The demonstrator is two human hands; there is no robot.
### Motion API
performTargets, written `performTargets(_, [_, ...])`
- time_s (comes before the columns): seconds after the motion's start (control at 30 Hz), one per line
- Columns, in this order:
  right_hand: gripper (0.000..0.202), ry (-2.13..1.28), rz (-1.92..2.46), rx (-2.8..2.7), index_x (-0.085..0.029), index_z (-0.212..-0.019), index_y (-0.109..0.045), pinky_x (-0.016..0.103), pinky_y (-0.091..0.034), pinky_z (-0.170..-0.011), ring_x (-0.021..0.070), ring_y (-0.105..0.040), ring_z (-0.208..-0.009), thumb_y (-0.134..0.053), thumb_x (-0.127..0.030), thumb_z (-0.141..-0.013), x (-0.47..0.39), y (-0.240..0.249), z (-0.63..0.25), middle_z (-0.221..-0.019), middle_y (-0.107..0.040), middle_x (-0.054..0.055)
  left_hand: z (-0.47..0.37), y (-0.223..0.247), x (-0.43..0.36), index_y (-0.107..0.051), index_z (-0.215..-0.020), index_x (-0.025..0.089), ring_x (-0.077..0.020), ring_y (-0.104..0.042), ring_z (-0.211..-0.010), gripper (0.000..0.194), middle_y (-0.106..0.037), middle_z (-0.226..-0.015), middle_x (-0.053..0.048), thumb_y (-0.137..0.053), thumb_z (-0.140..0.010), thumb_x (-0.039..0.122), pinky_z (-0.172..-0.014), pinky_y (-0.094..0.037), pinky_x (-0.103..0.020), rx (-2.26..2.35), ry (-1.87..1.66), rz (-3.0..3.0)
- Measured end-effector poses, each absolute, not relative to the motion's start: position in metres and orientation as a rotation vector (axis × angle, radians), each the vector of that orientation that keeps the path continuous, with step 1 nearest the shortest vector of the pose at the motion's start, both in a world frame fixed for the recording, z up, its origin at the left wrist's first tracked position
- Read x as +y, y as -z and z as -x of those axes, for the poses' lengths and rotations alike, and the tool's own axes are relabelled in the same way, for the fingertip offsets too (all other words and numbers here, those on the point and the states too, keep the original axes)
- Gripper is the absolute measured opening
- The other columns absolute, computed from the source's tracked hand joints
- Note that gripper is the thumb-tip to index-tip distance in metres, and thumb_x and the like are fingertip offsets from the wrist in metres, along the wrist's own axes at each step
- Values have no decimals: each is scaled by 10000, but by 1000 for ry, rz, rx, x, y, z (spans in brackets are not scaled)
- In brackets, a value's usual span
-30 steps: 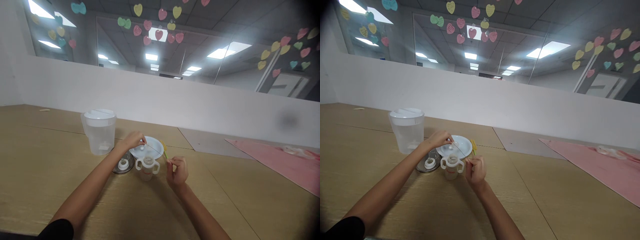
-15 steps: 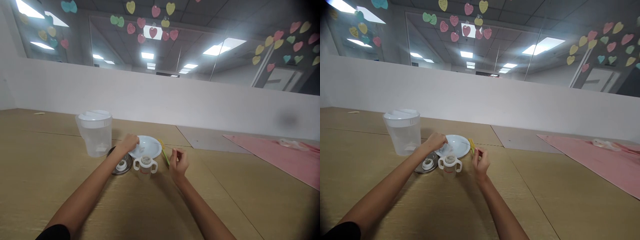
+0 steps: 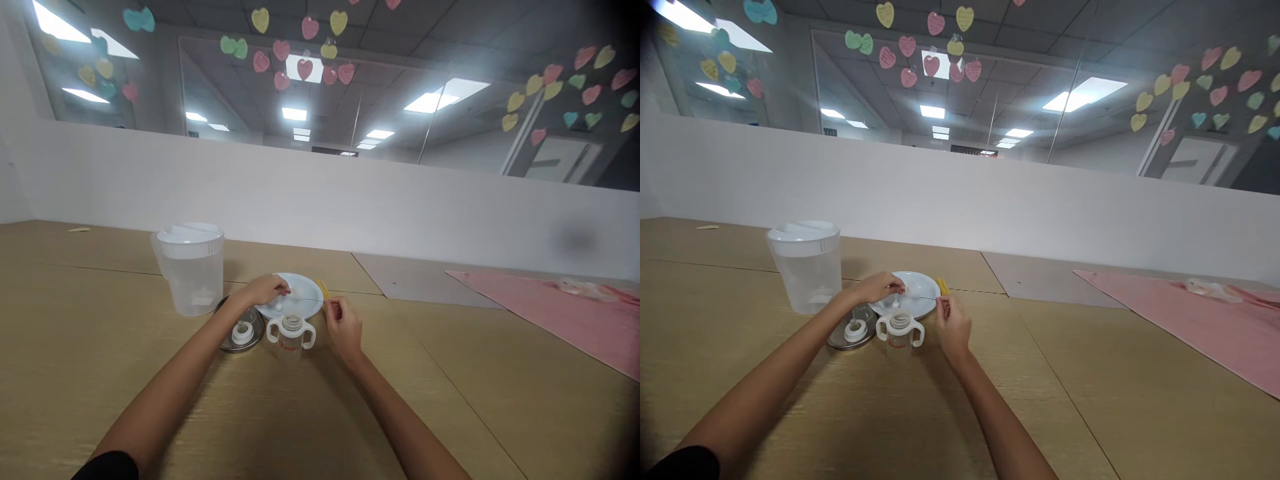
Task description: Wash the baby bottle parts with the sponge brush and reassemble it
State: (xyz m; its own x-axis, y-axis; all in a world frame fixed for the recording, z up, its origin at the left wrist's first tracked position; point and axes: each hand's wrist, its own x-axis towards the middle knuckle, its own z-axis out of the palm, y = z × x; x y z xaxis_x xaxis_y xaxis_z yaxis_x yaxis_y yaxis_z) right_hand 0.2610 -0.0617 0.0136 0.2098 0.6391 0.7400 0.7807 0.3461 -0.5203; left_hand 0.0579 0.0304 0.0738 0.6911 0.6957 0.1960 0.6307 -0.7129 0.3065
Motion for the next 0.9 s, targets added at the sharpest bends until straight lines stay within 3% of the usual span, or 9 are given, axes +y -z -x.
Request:
performTargets(0.13, [250,124,1518,-1593,-184,-802,-607,231,-369,-561,128,-540,-608,-409,-329,-852,-57,-9,-262,-718,-635,23,-50,-99,21,-643,-1001,142,-170,-612,-912,312,-681,-1018,-65,-408,-858,288,-791,-445,-245,952,-677,-2582])
performTargets(0.33, [243,46,1614,-1578,-184,-902,-604,245,-380,-591,143,-557,-670,-397,-289,-832,-56,-7,-263,-839,-652,32,-43,-138,-20,-647,-915,144,-182,-604,-868,288,-677,-972,-57,-477,-827,359,-748,-456,-266,812,-866,-2424])
performTargets(0.4, [253,45,1611,-1580,-180,-913,-601,246,-381,-594,144,-555,-674,-392,-297,-834,-57,-9,-263,-849,-654,35,-43,-146,-34,-648,-931,153,-176,-597,-870,282,-671,-998,-52,-493,-821,361,-744,-453,-260,768,-831,-2415])
performTargets(0.57, [268,80,1580,-1603,-179,-897,-605,244,-382,-586,139,-553,-654,-378,-309,-836,-58,-11,-263,-836,-654,36,-51,-149,-46,-656,-864,131,-149,-577,-756,287,-667,-815,-24,-479,-840,355,-655,-423,-220,714,-621,-2521])
performTargets(0.73, [260,112,1560,-1605,-179,-866,-600,240,-375,-567,141,-555,-655,-377,-312,-844,-58,-12,-264,-814,-653,35,-59,-131,-32,-664,-972,153,-143,-608,-851,229,-693,-950,-32,-514,-826,245,-721,-430,-197,661,-347,-2483])
performTargets(0.9, [254,111,1570,-1618,-178,-864,-594,236,-361,-554,137,-550,-650,-376,-306,-848,-58,-12,-264,-828,-650,33,-63,-120,-25,-710,-865,166,-148,-615,-816,192,-713,-900,-23,-538,-788,202,-746,-424,-209,709,-231,-2626])
